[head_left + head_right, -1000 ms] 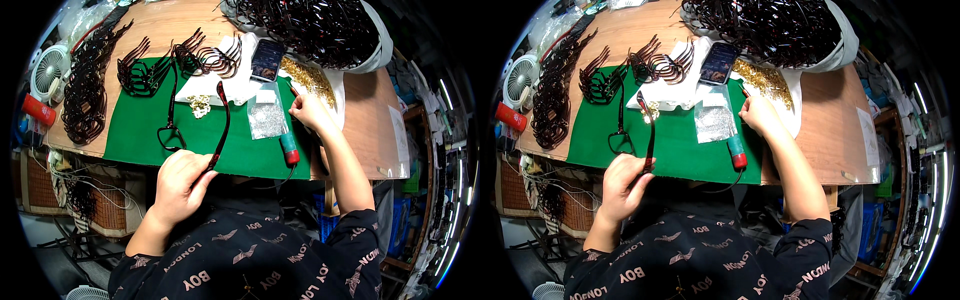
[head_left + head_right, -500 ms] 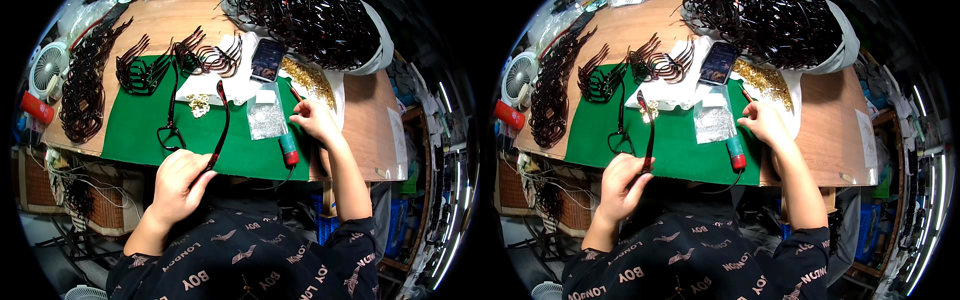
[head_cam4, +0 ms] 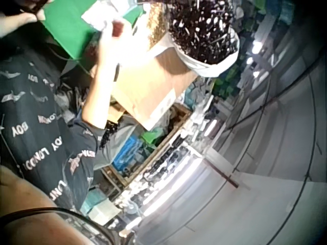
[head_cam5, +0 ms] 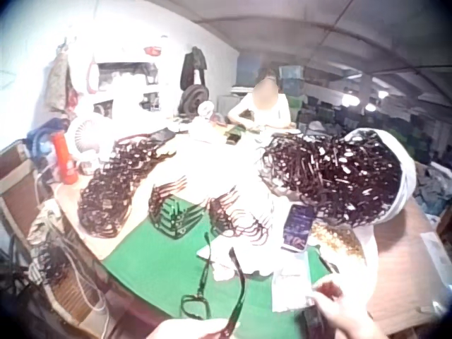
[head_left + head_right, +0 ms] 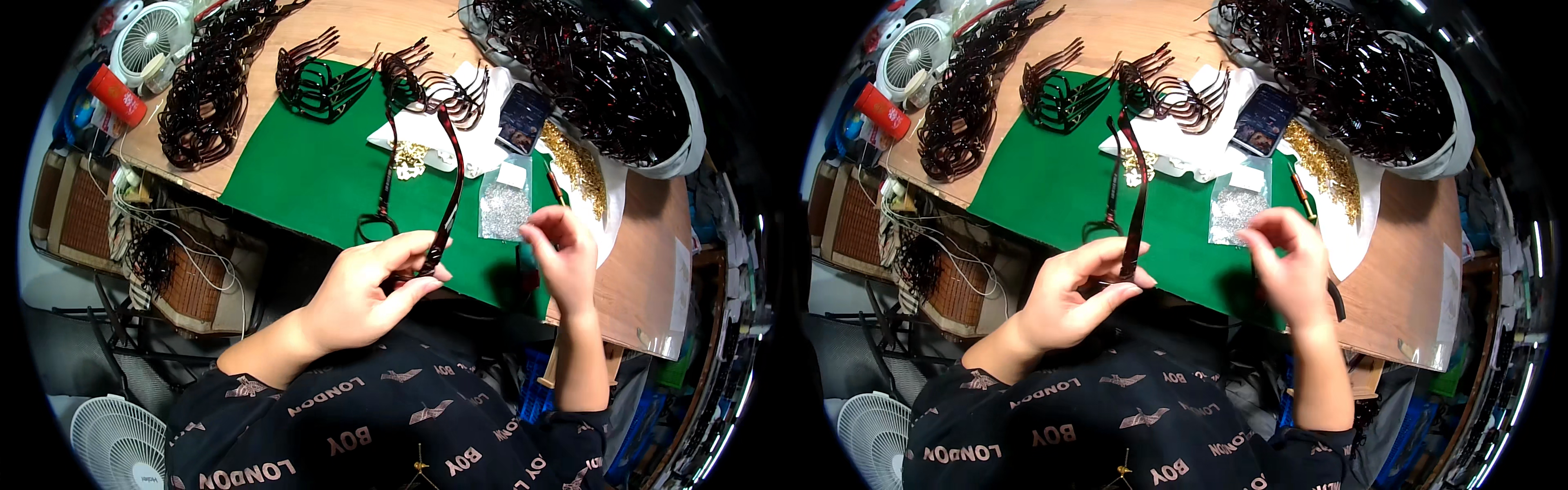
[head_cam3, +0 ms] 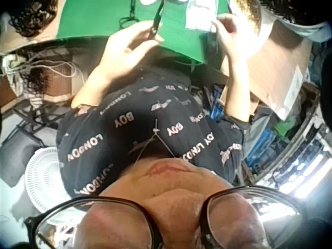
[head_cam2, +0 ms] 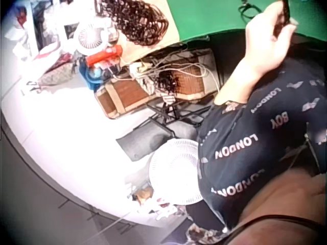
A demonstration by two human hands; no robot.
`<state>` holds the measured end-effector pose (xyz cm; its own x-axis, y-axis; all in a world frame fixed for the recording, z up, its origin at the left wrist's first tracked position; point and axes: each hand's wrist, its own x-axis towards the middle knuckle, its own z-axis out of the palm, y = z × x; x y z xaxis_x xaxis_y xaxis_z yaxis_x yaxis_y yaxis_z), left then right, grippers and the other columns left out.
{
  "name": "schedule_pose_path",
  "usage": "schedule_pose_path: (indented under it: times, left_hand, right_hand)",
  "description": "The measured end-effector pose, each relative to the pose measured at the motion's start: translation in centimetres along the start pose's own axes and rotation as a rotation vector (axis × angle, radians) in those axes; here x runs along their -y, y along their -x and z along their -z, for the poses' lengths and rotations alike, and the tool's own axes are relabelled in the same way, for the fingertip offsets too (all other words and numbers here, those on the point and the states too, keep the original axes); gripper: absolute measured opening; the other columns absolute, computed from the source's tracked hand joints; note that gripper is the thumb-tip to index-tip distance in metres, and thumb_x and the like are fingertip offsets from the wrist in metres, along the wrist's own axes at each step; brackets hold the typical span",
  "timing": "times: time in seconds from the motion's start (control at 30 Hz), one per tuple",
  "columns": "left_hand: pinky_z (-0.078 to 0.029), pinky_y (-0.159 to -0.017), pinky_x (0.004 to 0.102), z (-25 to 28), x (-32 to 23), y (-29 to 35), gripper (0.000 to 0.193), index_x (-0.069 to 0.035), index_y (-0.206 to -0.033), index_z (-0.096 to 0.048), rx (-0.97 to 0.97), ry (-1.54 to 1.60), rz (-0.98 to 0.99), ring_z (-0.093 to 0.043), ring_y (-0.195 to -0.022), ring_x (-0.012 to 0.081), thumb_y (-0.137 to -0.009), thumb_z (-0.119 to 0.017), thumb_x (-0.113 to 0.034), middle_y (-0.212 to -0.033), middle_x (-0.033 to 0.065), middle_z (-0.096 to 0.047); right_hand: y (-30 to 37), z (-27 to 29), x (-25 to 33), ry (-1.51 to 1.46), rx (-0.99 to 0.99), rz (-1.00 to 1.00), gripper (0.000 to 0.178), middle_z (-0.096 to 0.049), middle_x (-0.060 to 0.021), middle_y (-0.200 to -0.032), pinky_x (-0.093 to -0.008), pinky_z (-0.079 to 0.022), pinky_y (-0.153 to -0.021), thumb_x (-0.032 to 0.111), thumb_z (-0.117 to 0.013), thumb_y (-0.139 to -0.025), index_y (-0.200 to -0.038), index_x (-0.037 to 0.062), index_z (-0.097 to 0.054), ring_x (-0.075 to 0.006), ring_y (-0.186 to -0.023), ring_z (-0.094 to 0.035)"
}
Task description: The person assembles eyeglasses by attaching temple arms to frames using a soldering iron and pliers. They repeatedly pick up frames, apply heat to the joints, and secure the temples. Finished glasses are placed into a large bin.
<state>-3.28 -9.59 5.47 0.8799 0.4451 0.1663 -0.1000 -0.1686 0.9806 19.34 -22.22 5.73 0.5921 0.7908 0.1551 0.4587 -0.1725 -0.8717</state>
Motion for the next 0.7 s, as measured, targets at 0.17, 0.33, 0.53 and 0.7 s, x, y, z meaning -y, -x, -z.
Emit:
schedule_pose_path:
  times: [0.17,0.33,0.53,0.7]
  left_hand:
    - [-0.048,-0.078,0.0246,-1.1,-1.4,-0.4,0.047,0.002,-0.128,-0.04,0.045,0.347,0.128,-0.06,-0.087,0.0123,-0.084,-0.055,0.006,-0.101,0.0097,-0.062]
    - [-0.048,-0.082,0.0253,-1.1,-1.5,-0.7,0.051,0.002,-0.131,-0.037,0.057,0.372,0.147,-0.058,-0.095,0.0131,-0.084,-0.054,0.009,-0.105,0.0084,-0.059]
    - [-0.045,-0.083,0.0223,-1.1,-1.8,-0.9,0.053,0.001,-0.133,-0.036,0.1,0.26,0.111,-0.056,-0.097,0.0097,-0.083,-0.051,0.01,-0.106,0.007,-0.058]
    - [-0.045,-0.081,0.0219,-0.8,-1.9,-0.7,0.055,0.0,-0.133,-0.036,0.091,0.198,0.122,-0.056,-0.095,0.0092,-0.082,-0.049,0.012,-0.104,0.0065,-0.058]
  right_hand:
    - [2.4,-3.7,5.3,-0.026,0.053,0.537,0.018,-0.059,-0.0081,-0.073,-0.0261,-0.046,-0.054,-0.005,-0.072,-0.067,-0.078,0.0013,-0.06,-0.0183,-0.063,-0.058]
    - [2.2,-4.2,5.5,0.028,0.078,0.724,0.022,-0.058,-0.0085,-0.073,-0.0285,-0.046,-0.052,-0.004,-0.073,-0.063,-0.08,0.0015,-0.06,-0.0219,-0.063,-0.058]
    - [1.8,-4.3,5.8,0.087,0.159,0.871,0.024,-0.057,-0.0074,-0.075,-0.0303,-0.046,-0.053,0.0,-0.073,-0.061,-0.08,0.0017,-0.059,-0.0224,-0.064,-0.058]
    - [1.5,-3.5,5.8,0.266,0.16,1.008,0.022,-0.059,-0.0086,-0.078,-0.0308,-0.046,-0.055,0.006,-0.069,-0.063,-0.083,0.0003,-0.061,-0.0228,-0.065,-0.057]
